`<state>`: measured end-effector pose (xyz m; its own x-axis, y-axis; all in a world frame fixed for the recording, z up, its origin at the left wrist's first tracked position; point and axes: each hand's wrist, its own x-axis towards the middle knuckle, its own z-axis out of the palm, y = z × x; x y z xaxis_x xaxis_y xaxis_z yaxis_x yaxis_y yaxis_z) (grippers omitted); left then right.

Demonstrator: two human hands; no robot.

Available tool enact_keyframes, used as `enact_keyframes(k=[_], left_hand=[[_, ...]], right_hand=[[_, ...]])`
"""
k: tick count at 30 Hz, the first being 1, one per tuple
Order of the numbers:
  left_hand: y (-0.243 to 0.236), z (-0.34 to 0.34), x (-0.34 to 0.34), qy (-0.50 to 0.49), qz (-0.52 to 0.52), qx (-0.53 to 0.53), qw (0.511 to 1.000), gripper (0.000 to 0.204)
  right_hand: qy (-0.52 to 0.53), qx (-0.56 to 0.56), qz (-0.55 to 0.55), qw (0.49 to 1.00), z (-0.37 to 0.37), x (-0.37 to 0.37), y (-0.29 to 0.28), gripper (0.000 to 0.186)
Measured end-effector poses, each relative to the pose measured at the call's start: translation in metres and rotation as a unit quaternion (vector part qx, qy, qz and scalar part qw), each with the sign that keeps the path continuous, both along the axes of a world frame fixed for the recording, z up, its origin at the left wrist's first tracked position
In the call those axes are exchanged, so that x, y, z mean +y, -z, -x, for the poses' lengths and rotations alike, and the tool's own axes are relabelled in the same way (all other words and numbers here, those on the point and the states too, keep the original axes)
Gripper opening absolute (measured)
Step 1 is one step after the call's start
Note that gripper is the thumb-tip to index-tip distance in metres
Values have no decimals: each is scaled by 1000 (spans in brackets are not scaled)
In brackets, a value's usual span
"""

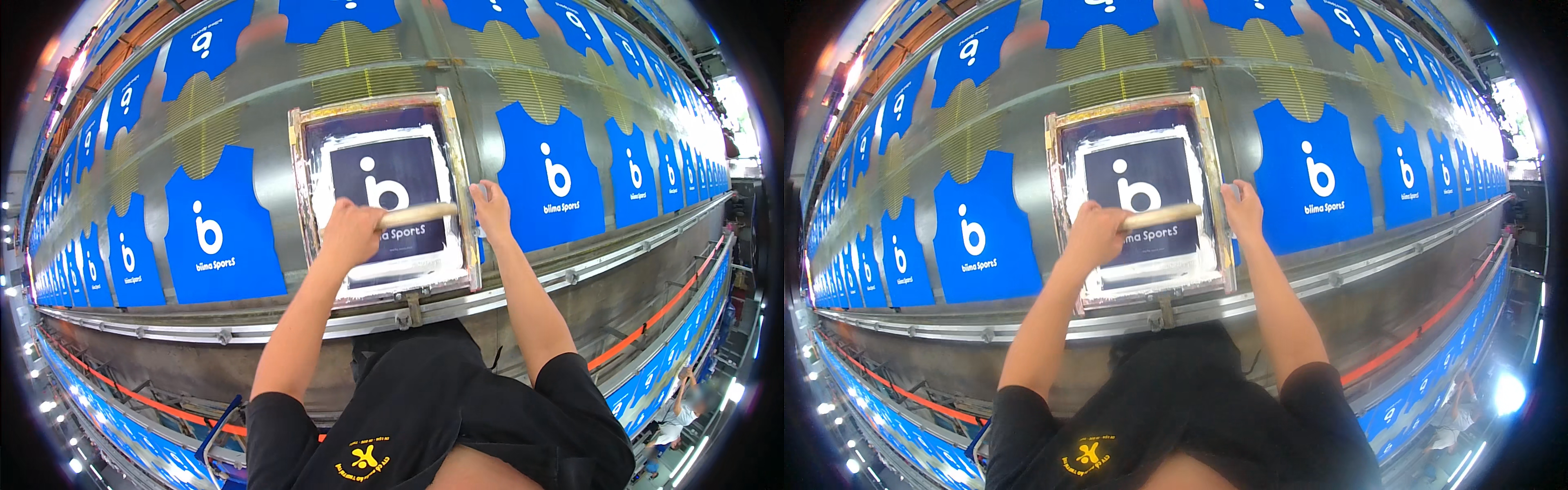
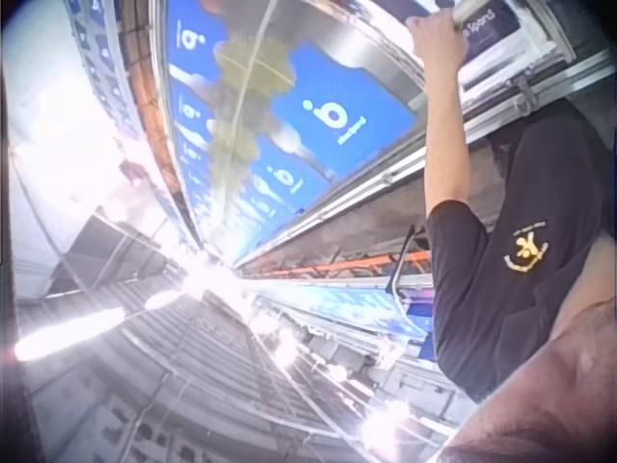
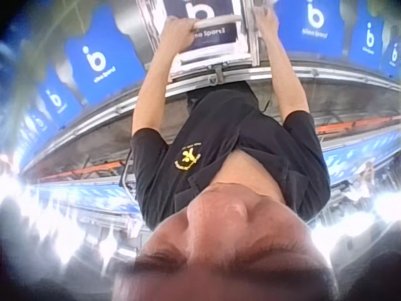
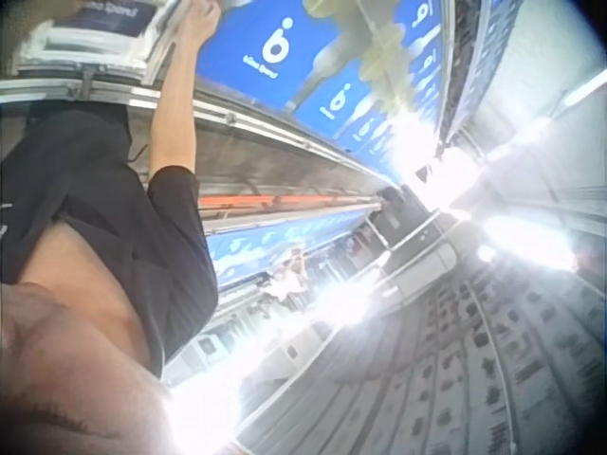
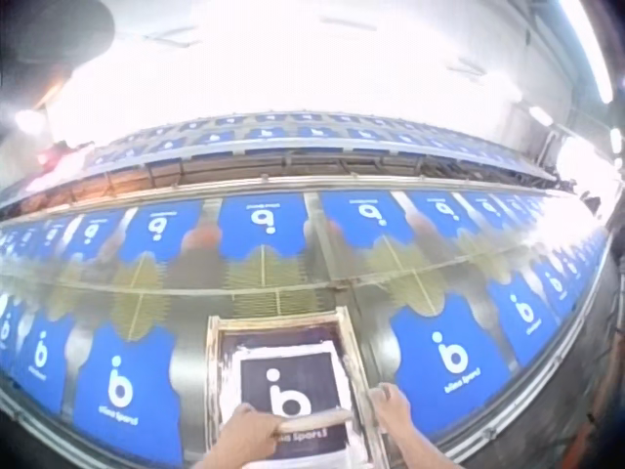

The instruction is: The person uses a squeegee to apply white ink through a screen printing frame onto a blue jersey on a conveyor belt. The person repeatedly pulls the squeegee across the screen to deposit ink, then lifts the frame to move to the next jersey.

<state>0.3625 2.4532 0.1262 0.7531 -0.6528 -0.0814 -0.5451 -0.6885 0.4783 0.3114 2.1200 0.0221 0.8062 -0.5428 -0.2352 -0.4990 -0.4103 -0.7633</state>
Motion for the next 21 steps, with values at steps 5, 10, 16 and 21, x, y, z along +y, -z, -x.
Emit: enact_keyframes(k=[5,10,16,21], left_hand=[[6,-104,-8,-4,25,-46,999,12],[13,-157,-11,-16,-10,-24,1000,16],[12,-149,-7,-38,27,-24,999,19],[24,-81,5,-28,56,-40,997,23]], right_hand=[[21,64,-104,992,-4,2,-20,41],[39,47,-100,993,-4,4,-37,40],[36,11,-82,996,-5,10,-52,42],[30,-18,-76,996,-6,12,-60,43]])
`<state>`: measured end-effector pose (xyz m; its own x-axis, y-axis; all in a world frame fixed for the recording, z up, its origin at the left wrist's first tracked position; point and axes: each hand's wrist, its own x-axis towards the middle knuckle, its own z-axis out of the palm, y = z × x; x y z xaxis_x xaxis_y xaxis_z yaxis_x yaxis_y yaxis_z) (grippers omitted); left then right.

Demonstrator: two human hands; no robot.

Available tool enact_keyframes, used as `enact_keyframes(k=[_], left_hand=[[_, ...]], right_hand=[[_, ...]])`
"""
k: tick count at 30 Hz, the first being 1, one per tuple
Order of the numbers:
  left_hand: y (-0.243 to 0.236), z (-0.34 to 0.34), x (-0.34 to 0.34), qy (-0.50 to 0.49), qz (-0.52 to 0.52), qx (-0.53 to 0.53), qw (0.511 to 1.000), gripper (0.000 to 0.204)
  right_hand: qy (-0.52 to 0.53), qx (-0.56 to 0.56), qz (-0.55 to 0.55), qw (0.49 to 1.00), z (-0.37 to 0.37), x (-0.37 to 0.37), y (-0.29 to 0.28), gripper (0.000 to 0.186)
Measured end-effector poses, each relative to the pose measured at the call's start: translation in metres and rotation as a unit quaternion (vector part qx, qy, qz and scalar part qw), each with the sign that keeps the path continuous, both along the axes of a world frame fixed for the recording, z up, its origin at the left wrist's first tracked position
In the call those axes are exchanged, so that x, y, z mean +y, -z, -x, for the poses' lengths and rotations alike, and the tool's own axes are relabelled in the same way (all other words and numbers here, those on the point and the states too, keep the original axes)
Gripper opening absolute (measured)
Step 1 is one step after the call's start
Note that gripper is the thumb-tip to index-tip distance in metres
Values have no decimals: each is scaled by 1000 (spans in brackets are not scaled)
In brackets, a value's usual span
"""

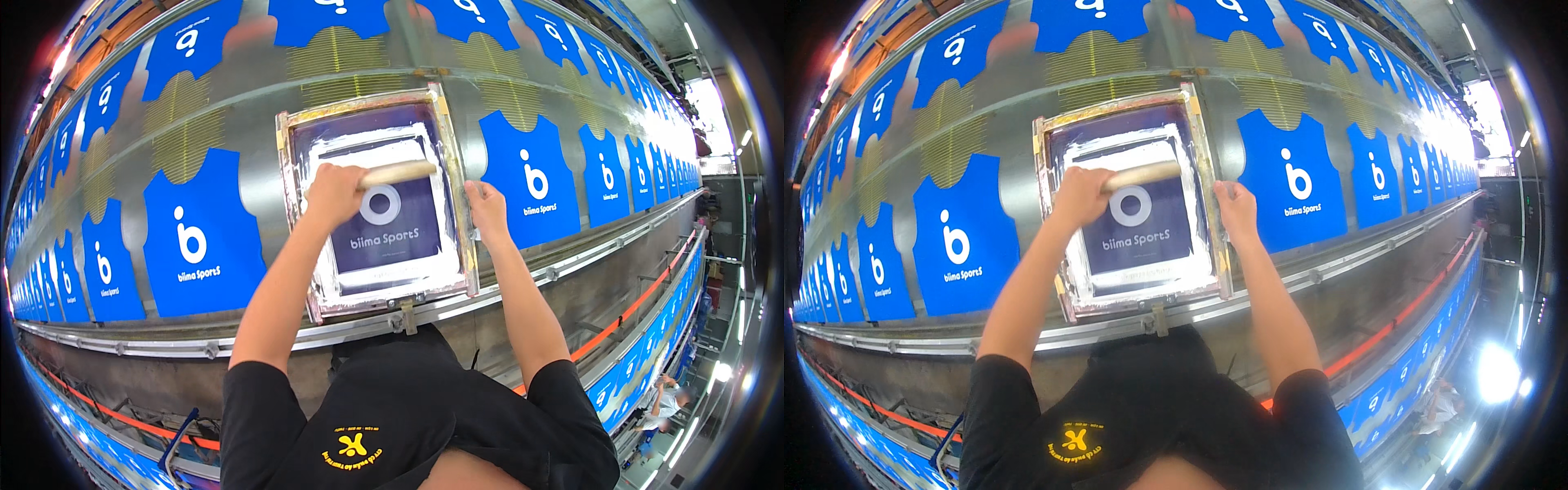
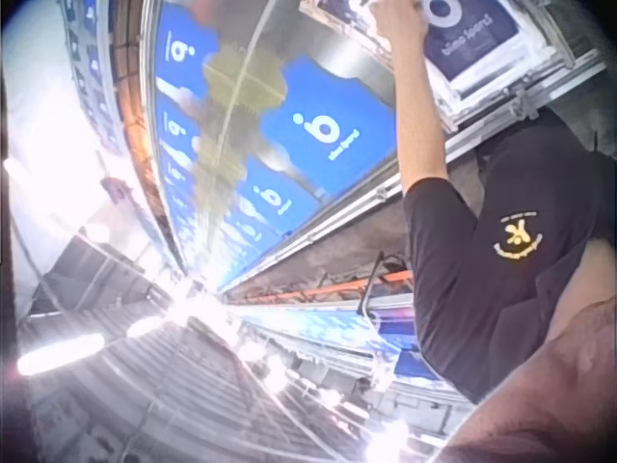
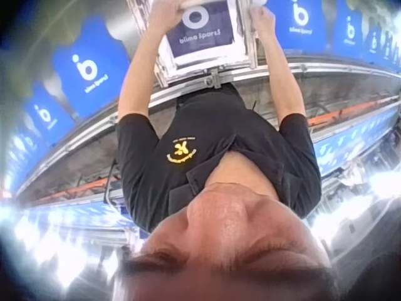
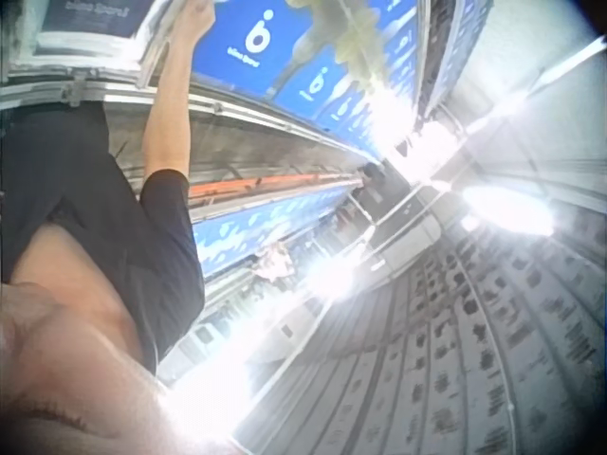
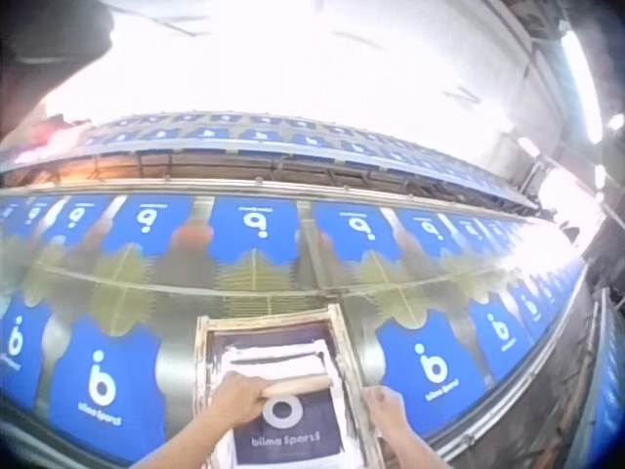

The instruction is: The person uses a squeegee to apply white ink through a screen printing frame onto a blue jersey on a conveyor belt. The person repeatedly pulls the squeegee across the screen to deposit ink, then lifts the frame to move to the next jersey.

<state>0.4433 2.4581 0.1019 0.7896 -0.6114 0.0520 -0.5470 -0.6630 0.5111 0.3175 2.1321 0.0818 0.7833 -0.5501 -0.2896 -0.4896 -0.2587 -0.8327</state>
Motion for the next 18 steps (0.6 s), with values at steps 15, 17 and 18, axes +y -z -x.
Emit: enact_keyframes(k=[15,17,18], left_hand=[[-25,222,92,6,33,-32,999,48],[-29,214,129,-2,14,-13,1000,46],[-30,209,153,-14,8,-10,1000,45]], right_hand=[[29,-97,48,994,8,74,-39,38],[54,-79,-17,995,4,121,-28,36],[30,-106,-4,994,2,144,-22,35]])
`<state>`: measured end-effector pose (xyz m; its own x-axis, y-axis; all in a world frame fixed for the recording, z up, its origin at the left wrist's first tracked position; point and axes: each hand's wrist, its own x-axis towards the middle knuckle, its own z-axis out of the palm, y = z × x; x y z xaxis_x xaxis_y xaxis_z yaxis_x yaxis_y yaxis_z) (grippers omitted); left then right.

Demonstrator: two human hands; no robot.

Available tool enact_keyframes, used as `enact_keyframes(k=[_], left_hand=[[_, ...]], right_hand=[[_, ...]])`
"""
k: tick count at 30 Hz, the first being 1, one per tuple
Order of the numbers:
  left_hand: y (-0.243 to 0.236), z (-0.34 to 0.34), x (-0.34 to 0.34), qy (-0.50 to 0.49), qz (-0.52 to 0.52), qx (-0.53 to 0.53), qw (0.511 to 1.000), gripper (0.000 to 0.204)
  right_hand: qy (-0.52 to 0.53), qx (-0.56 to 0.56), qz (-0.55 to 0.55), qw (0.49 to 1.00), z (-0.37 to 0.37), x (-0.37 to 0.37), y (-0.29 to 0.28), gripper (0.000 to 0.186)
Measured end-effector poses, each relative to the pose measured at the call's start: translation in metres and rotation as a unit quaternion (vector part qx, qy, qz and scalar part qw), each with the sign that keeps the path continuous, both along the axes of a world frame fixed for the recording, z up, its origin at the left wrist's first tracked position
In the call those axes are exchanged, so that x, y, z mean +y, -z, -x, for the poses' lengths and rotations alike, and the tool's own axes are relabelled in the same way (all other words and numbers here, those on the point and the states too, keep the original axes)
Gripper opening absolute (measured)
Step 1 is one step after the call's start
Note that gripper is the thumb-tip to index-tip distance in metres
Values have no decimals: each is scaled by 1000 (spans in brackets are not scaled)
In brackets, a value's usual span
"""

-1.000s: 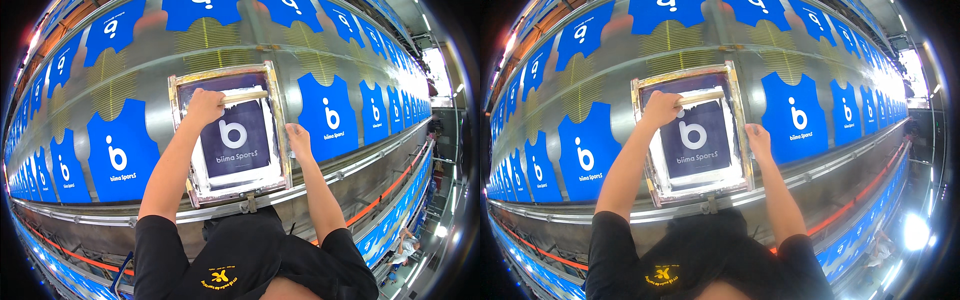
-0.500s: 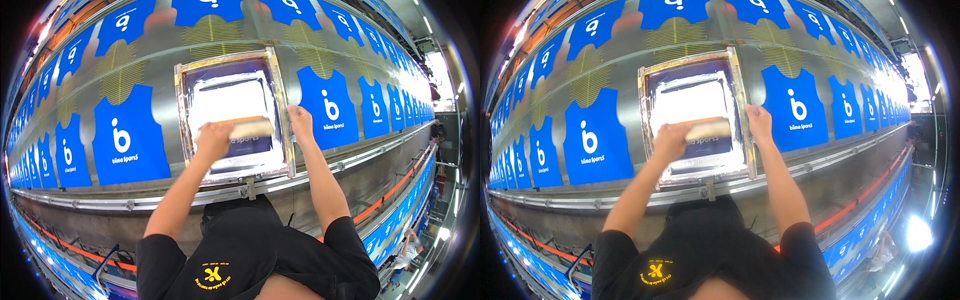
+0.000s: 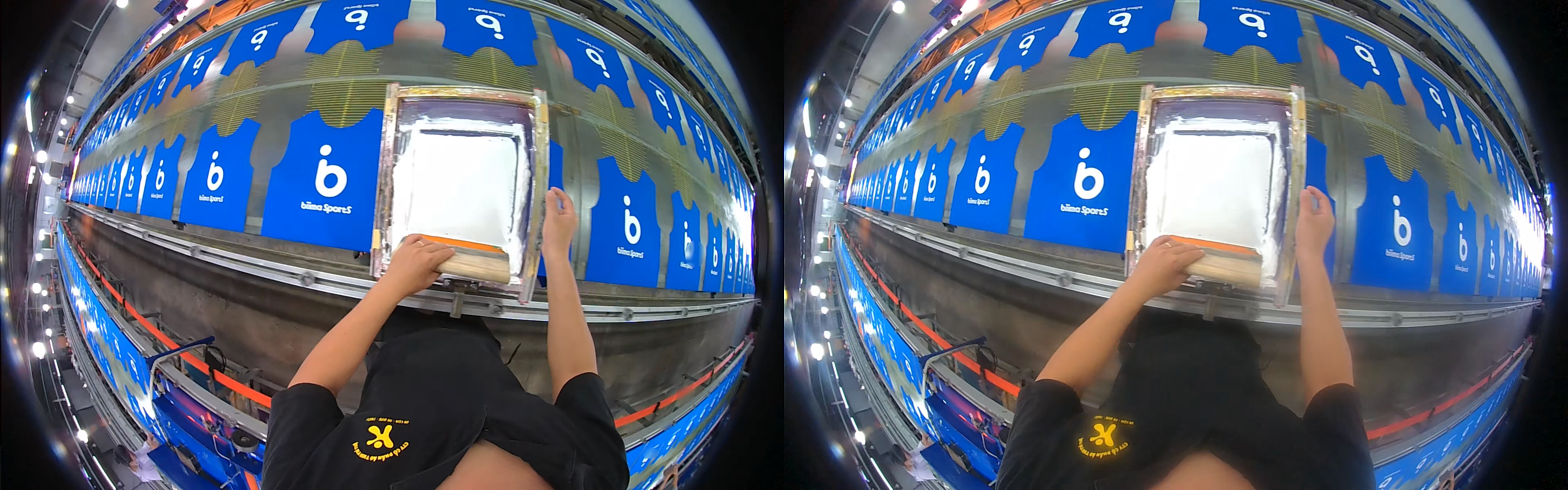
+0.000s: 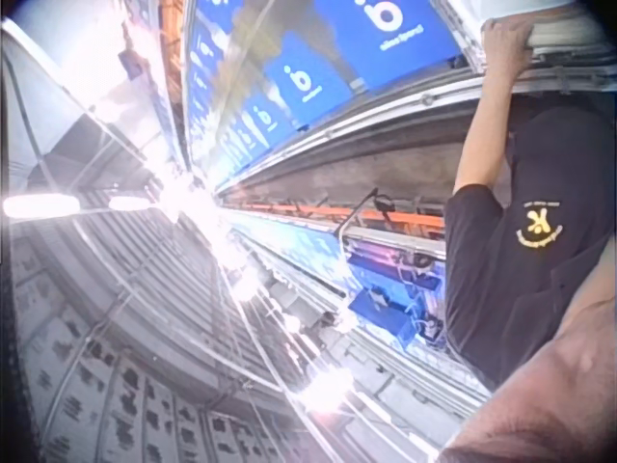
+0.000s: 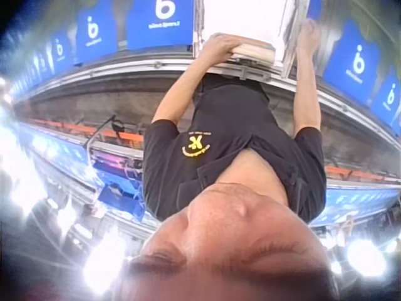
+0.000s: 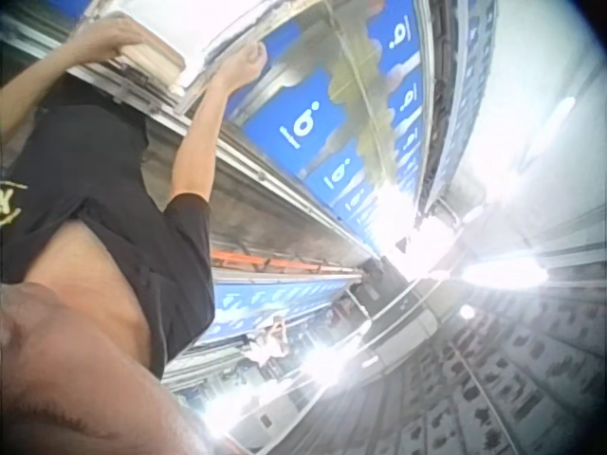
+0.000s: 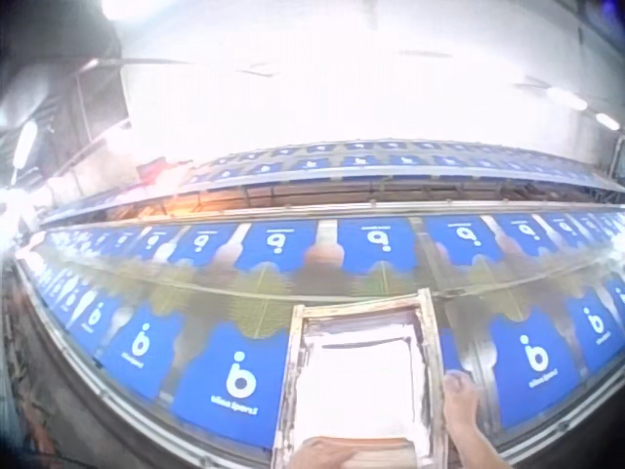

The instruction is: The person uses a squeegee to apply white ink through a screen printing frame onto a blue jersey on a conveyor belt. The person repeatedly pulls the squeegee across the screen to deposit ink, then lifts the frame to move to the next jersey.

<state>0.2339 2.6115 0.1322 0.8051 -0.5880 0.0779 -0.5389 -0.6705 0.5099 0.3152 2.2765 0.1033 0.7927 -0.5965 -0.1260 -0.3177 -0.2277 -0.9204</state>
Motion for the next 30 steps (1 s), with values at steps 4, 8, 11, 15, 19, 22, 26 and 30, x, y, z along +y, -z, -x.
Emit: enact_keyframes(k=[4,8,11,15,19,22,26,30], left_hand=[[-1,-18,104,-41,-37,33,998,44],[-1,-39,223,-31,-63,79,994,49],[-1,-39,276,-61,-58,91,992,49],[-8,-37,312,-17,-44,16,999,48],[-27,-72,330,24,-52,53,997,51],[-32,-124,324,3,-91,28,995,47],[-26,-210,307,-11,-59,32,998,31],[-26,-287,297,66,1,-22,998,26]], right_hand=[[-38,-53,18,998,-13,114,24,36],[-22,-27,103,994,-15,240,47,35],[-5,-23,82,996,-22,303,49,30],[13,120,19,993,-29,350,38,30],[26,129,63,989,-33,360,34,33],[14,124,55,991,-32,357,36,35],[-4,163,59,985,-33,355,37,35],[-3,178,56,982,-37,354,33,34]])
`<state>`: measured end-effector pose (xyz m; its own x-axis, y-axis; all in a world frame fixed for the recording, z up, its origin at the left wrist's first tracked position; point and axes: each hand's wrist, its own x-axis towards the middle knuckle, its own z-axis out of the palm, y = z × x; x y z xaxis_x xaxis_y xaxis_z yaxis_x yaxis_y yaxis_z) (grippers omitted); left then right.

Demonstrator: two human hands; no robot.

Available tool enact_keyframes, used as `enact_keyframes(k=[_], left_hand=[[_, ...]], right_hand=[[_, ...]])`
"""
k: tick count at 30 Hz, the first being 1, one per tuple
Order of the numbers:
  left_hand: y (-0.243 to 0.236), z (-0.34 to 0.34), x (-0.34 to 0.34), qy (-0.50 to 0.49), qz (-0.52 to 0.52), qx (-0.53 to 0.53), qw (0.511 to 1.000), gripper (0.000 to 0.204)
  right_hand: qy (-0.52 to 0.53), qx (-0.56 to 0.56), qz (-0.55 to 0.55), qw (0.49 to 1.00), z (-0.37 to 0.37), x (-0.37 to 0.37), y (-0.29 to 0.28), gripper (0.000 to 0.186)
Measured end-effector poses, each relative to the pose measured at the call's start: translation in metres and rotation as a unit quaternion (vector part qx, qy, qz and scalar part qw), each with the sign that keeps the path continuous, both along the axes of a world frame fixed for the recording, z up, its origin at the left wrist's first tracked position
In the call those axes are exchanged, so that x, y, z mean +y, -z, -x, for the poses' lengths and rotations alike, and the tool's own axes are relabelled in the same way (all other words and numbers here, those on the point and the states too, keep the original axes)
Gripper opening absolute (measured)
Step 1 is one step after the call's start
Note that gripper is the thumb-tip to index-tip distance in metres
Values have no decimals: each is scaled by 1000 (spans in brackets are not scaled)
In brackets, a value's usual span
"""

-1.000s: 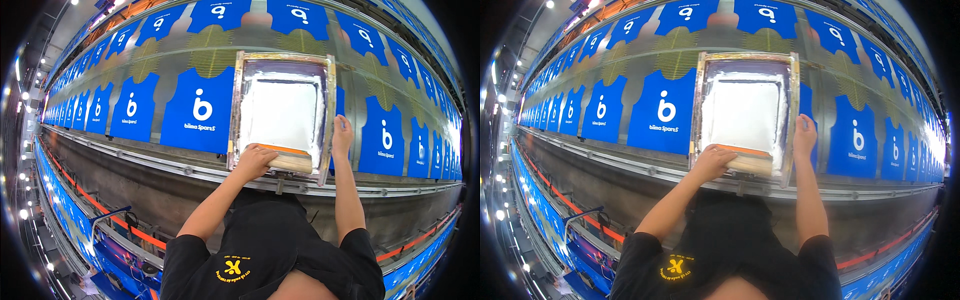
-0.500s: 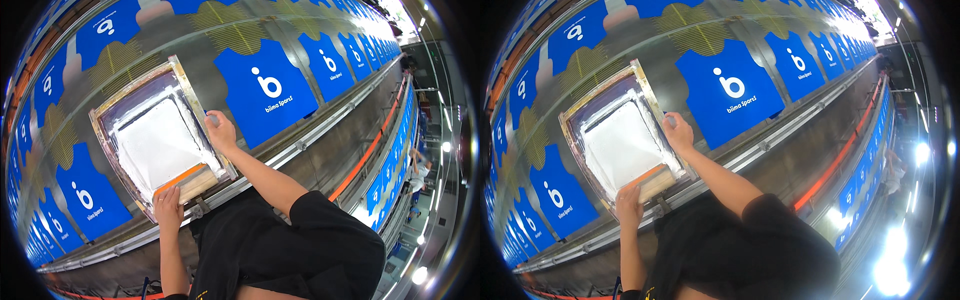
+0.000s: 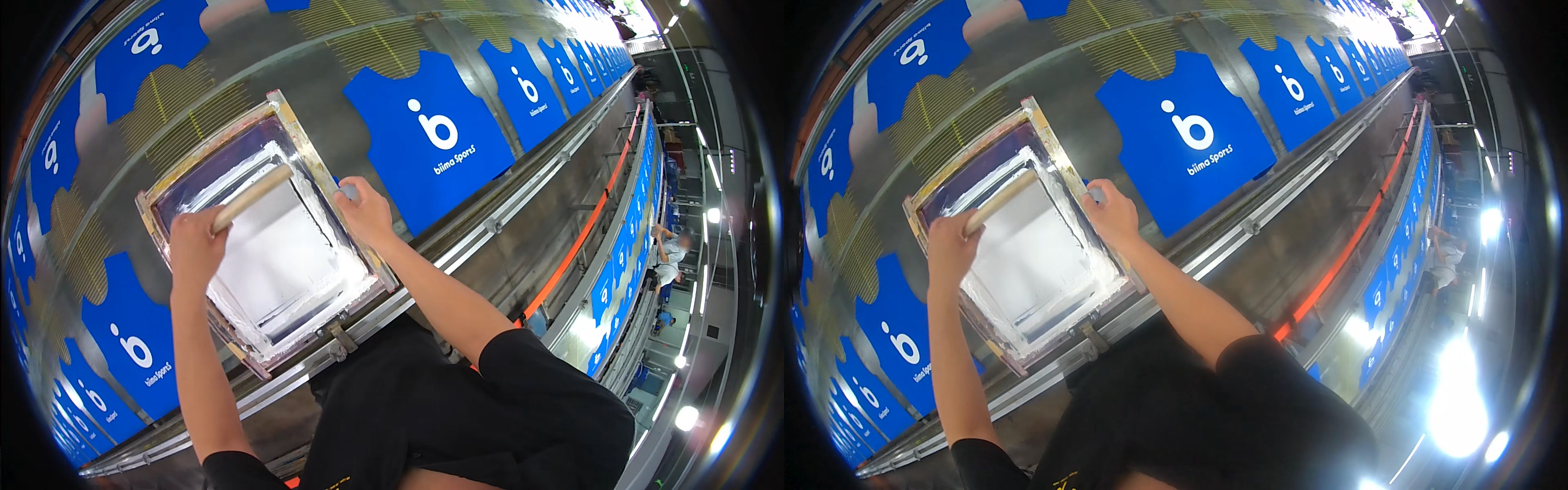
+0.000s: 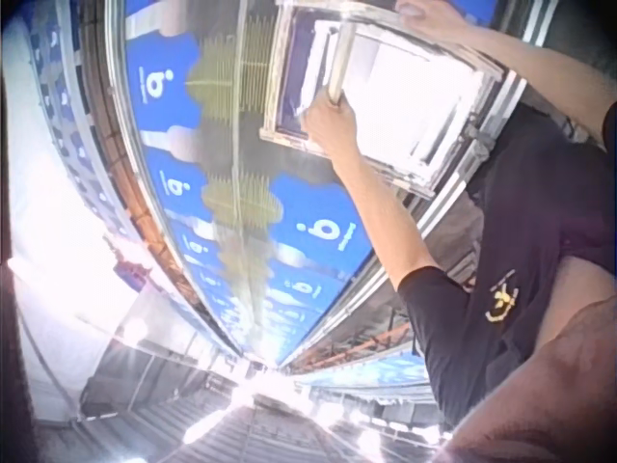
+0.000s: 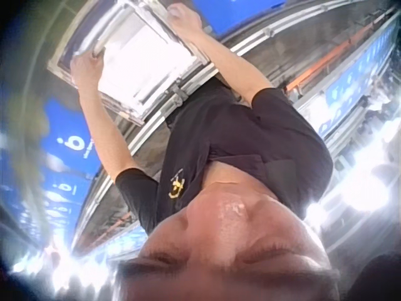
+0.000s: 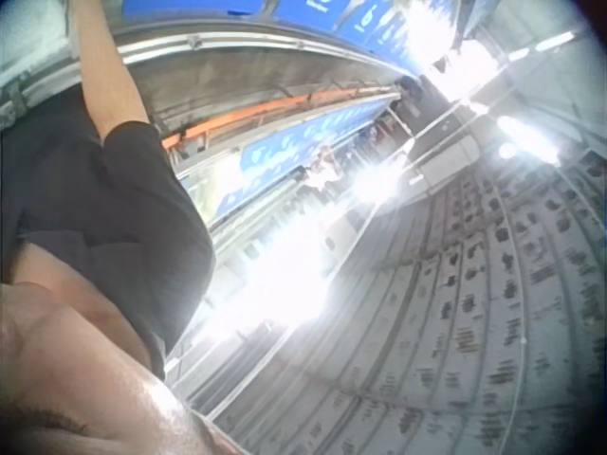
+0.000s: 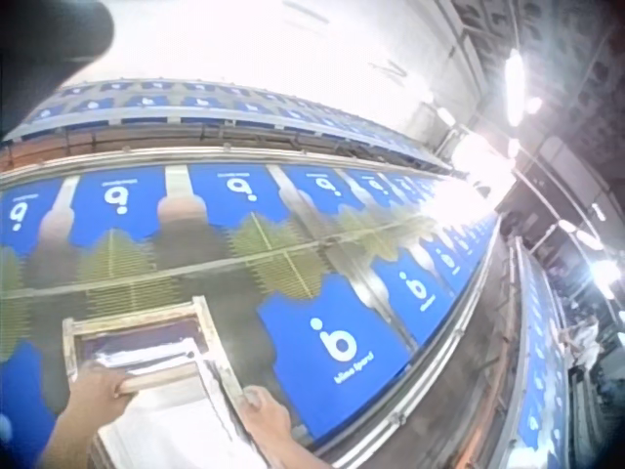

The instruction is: The person uses a squeegee to apply white ink through a screen printing frame onto a blue jersey on a conveyor belt. The person repeatedly pulls the squeegee across the screen to deposit ink, then lifts the frame to move to the next jersey.

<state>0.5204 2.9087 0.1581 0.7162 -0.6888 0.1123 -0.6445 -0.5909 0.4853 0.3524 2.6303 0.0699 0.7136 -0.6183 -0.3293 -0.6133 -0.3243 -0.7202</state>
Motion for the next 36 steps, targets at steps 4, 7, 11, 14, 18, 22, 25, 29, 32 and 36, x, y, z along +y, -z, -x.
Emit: enact_keyframes(k=[4,7,11,14,18,22,25,29,32,36], left_hand=[[10,-34,-14,-57,-41,82,994,25],[17,-40,-11,-75,-46,140,986,24],[11,-51,22,-76,-171,121,975,27],[11,-59,36,-83,-199,140,966,33],[19,-62,32,-121,-234,141,954,36],[26,-53,29,-159,-234,147,948,39],[29,-16,35,-171,-196,124,958,40],[36,75,47,-144,-189,109,965,34],[25,166,57,-152,-165,121,967,25],[20,224,64,-144,-69,54,986,25]], right_hand=[[8,3,-2,1000,1,2,1,35],[5,4,10,1000,3,-2,1,38],[-76,-78,152,982,-26,-5,-18,59],[-228,-264,258,901,-88,-5,-41,63],[-463,-110,200,857,-161,14,-57,41],[-467,-63,266,841,-165,28,-41,33],[-480,-109,282,824,-128,28,-25,29],[-462,-196,265,823,-29,35,-17,27],[-457,-192,247,833,59,48,-29,30],[-453,-208,237,834,114,59,-43,33]])
